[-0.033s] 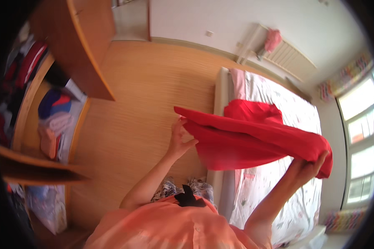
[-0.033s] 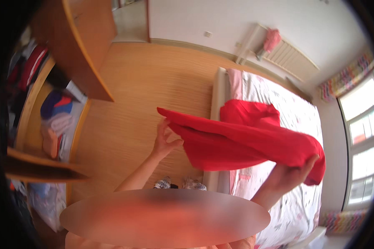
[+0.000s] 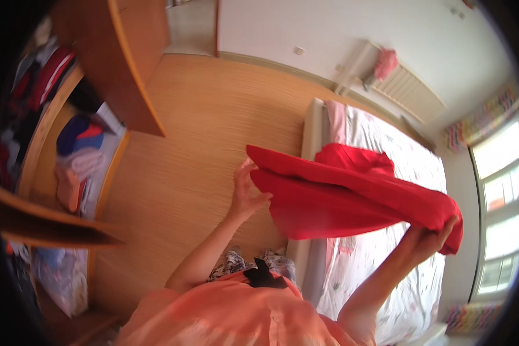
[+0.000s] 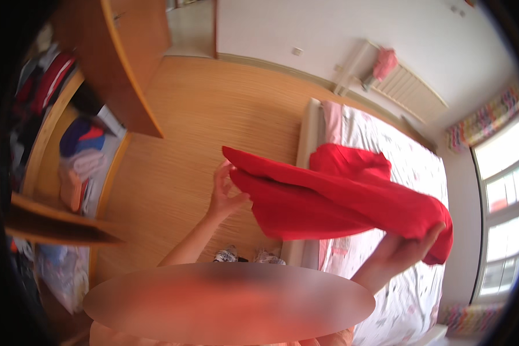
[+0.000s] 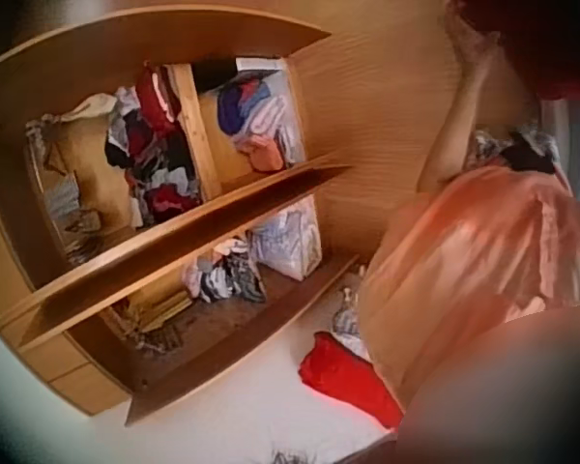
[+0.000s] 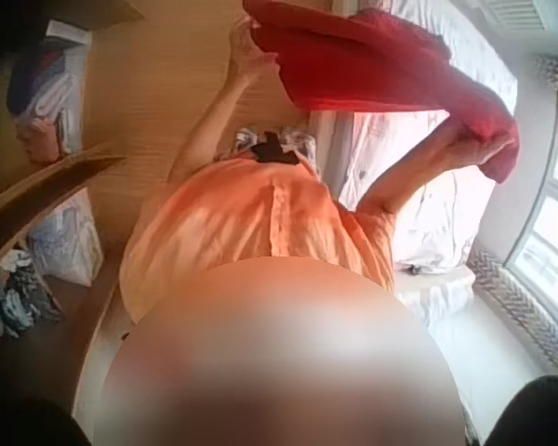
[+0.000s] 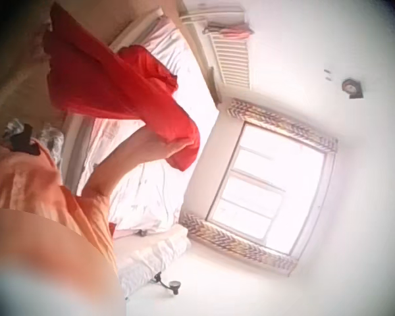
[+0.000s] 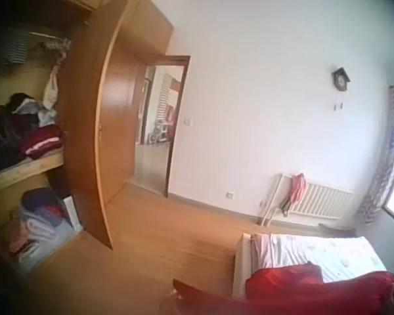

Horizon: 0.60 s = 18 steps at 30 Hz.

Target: Folding red laundry items on a bed and storing them in a cupboard.

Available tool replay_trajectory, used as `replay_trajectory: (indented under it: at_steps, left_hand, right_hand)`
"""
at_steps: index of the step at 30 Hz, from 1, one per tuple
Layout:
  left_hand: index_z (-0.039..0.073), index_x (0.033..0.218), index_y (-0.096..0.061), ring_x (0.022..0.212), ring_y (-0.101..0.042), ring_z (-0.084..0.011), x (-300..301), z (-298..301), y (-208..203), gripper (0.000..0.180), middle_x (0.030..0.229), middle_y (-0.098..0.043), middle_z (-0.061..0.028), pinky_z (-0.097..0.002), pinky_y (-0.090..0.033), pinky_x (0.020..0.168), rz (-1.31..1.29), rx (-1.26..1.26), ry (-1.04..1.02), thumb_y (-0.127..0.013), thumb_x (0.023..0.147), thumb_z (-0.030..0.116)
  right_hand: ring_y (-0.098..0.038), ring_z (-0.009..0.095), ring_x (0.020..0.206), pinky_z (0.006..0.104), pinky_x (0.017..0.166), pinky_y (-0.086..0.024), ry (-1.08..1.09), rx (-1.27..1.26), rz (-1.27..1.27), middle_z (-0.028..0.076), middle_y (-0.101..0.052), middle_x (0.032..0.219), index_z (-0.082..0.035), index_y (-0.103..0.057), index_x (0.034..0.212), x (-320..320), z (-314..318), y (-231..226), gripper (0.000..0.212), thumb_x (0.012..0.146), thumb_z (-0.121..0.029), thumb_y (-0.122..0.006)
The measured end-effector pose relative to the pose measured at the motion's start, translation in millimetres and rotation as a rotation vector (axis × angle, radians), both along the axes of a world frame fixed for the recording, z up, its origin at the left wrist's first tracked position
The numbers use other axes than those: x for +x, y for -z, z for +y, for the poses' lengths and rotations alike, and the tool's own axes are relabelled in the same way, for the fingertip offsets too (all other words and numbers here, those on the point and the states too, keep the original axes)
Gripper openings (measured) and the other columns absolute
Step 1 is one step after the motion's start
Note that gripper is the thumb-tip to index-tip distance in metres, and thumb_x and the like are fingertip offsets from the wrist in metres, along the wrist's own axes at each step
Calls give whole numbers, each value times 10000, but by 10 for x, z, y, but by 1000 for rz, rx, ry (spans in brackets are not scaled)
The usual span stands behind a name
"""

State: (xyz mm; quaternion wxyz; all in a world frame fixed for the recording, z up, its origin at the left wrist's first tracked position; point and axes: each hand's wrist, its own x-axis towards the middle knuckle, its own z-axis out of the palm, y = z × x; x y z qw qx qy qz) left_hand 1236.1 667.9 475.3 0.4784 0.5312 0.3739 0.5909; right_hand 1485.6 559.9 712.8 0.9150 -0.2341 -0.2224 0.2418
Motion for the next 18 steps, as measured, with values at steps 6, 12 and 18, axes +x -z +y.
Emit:
replay_trajectory:
  at_steps: [6, 12, 18]
  left_hand:
    - [71, 956, -485, 926, -434, -97, -868, -317, 31, 421, 1023, -438, 4, -256, -353, 778, -8, -66, 230, -679, 589, 5]
    - [54, 988, -496, 1037, -376, -170, -754, -1052, 248, 442, 1095, -376, -78, -299, -352, 834, -147, -90, 366, -677, 590, -17]
    - [109, 1130, -452, 1181, -220, -238, -589, -850, 170, 523, 1272, -221, -101, -340, -252, 939, -79, -140, 254, -651, 648, 77]
  right_hand:
    - [-463, 152, 920, 279, 859, -368, -18, -1, 45, 109, -447, 1044, -10, -338, 1171, -437, 241, -231, 374, 837, -133, -452]
    - [-486, 208, 885, 319, 831, -387, 510, -207, -439, 135, -481, 986, 48, -403, 1010, -802, 429, -220, 370, 781, -208, -541]
    - [-478, 131, 823, 266, 792, -380, -78, 115, -143, 76, -490, 942, 2, -444, 991, -853, 434, -250, 316, 775, -199, -557]
